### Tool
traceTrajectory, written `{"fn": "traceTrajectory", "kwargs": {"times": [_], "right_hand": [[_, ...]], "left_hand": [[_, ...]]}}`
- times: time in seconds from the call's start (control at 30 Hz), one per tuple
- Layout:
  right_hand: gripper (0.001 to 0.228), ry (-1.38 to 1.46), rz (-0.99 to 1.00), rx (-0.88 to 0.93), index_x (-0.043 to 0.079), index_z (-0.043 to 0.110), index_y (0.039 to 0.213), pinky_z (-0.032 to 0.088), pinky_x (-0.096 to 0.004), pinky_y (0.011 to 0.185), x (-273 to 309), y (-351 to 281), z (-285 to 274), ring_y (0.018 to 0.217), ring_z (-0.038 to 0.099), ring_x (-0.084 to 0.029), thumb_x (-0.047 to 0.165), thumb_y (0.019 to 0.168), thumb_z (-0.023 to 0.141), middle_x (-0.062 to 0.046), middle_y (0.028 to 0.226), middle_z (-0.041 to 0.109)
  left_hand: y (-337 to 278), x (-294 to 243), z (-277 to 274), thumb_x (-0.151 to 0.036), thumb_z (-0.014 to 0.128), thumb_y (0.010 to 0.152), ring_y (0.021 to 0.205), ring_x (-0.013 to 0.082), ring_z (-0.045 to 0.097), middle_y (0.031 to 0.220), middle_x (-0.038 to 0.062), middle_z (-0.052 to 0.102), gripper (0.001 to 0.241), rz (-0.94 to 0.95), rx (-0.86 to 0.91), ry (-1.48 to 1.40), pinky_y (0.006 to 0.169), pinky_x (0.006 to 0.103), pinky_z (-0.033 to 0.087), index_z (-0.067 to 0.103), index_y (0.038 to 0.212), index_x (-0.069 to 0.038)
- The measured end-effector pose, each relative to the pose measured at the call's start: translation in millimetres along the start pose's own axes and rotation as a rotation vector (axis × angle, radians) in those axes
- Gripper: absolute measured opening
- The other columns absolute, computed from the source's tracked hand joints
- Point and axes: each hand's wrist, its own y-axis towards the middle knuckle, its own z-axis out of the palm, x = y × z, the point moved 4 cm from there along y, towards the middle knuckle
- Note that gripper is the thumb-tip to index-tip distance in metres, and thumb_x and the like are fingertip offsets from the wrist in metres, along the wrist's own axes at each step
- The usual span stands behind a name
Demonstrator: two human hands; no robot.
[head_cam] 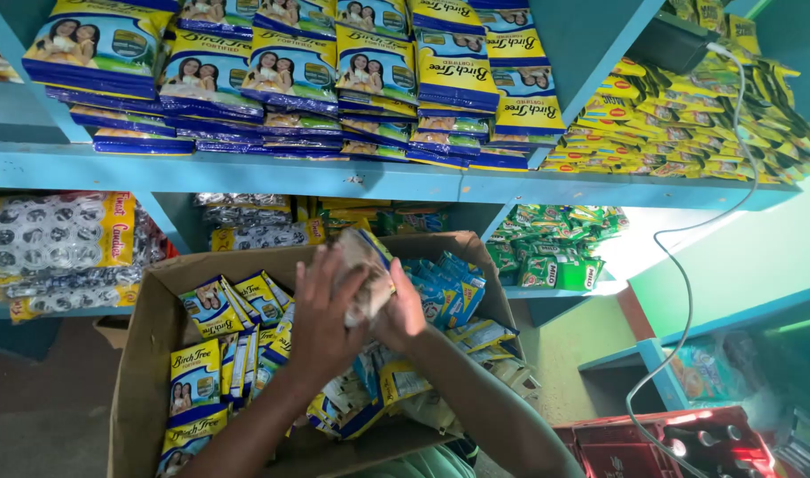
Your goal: Cleaning and sorting individual milk powder packets in a cardboard box.
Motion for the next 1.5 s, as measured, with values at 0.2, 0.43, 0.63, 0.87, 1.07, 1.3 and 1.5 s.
{"fn": "traceTrajectory", "kwargs": {"times": [0.2, 0.43, 0.63, 0.87, 1.07, 1.3, 1.5], "right_hand": [[0.066, -0.013, 0.022, 0.168, 0.006, 0.038, 0.157, 0.036, -0.046, 0.12, -13, 0, 12, 0.14, 0.049, -0.026, 0.049, 0.108, 0.042, -0.011, 0.155, 0.049], [0.09, 0.208, 0.098, 0.157, 0.001, 0.037, 0.156, 0.049, -0.041, 0.11, -9, 5, 13, 0.124, 0.061, -0.027, 0.073, 0.104, 0.026, -0.015, 0.138, 0.059], [0.065, -0.052, 0.038, -0.123, 0.008, 0.052, 0.145, 0.046, -0.049, 0.103, -17, 5, -14, 0.116, 0.062, -0.027, 0.056, 0.103, 0.045, -0.011, 0.133, 0.063], [0.073, 0.017, 0.111, -0.183, 0.007, 0.064, 0.114, 0.044, -0.03, 0.069, -20, 3, -13, 0.073, 0.057, -0.014, 0.069, 0.104, 0.027, -0.005, 0.088, 0.063], [0.07, 0.007, 0.092, -0.269, 0.004, 0.066, 0.121, 0.052, -0.037, 0.076, -23, 3, 14, 0.081, 0.068, -0.024, 0.067, 0.099, 0.044, -0.013, 0.099, 0.073], [0.074, 0.013, 0.116, -0.317, 0.0, 0.057, 0.126, 0.054, -0.038, 0.089, -18, 7, -10, 0.099, 0.065, -0.023, 0.065, 0.104, 0.032, -0.015, 0.115, 0.065], [0.037, -0.144, -0.001, -0.454, 0.005, 0.06, 0.119, 0.032, -0.046, 0.1, -10, 0, -14, 0.109, 0.048, -0.027, 0.036, 0.099, 0.055, -0.015, 0.121, 0.057]], "left_hand": [[7, 19, -26, -0.023, 0.053, 0.101, 0.14, 0.0475, 0.044, 0.15, 0.028, 0.047, 0.043, -0.177, -0.145, -0.15, 0.113, 0.0608, 0.038, 0.053, 0.136, 0.002], [-10, -14, -8, -0.021, 0.079, 0.075, 0.151, 0.0453, 0.033, 0.153, 0.018, 0.045, 0.067, 0.094, 0.063, -0.027, 0.121, 0.0645, 0.027, 0.054, 0.137, -0.01], [9, 17, -24, -0.048, 0.035, 0.102, 0.153, 0.0433, 0.03, 0.163, 0.026, 0.035, 0.064, -0.199, 0.013, -0.096, 0.125, 0.0633, 0.016, 0.045, 0.147, -0.005], [-3, -15, -25, -0.027, 0.072, 0.083, 0.128, 0.0447, 0.046, 0.14, 0.025, 0.05, 0.058, -0.002, -0.011, -0.106, 0.1, 0.0618, 0.038, 0.051, 0.133, -0.007], [4, 32, -31, -0.044, 0.044, 0.1, 0.146, 0.0494, 0.038, 0.153, 0.029, 0.046, 0.063, -0.243, -0.073, -0.216, 0.122, 0.0656, 0.021, 0.048, 0.145, 0.0], [-22, -14, -8, -0.026, 0.072, 0.084, 0.152, 0.0497, 0.028, 0.157, 0.028, 0.037, 0.077, 0.012, 0.073, -0.133, 0.121, 0.0643, 0.024, 0.042, 0.148, 0.002], [9, 24, -18, -0.048, 0.033, 0.103, 0.132, 0.0475, 0.053, 0.151, 0.03, 0.048, 0.071, -0.325, -0.003, -0.278, 0.1, 0.0551, 0.048, 0.039, 0.151, 0.003]]}}
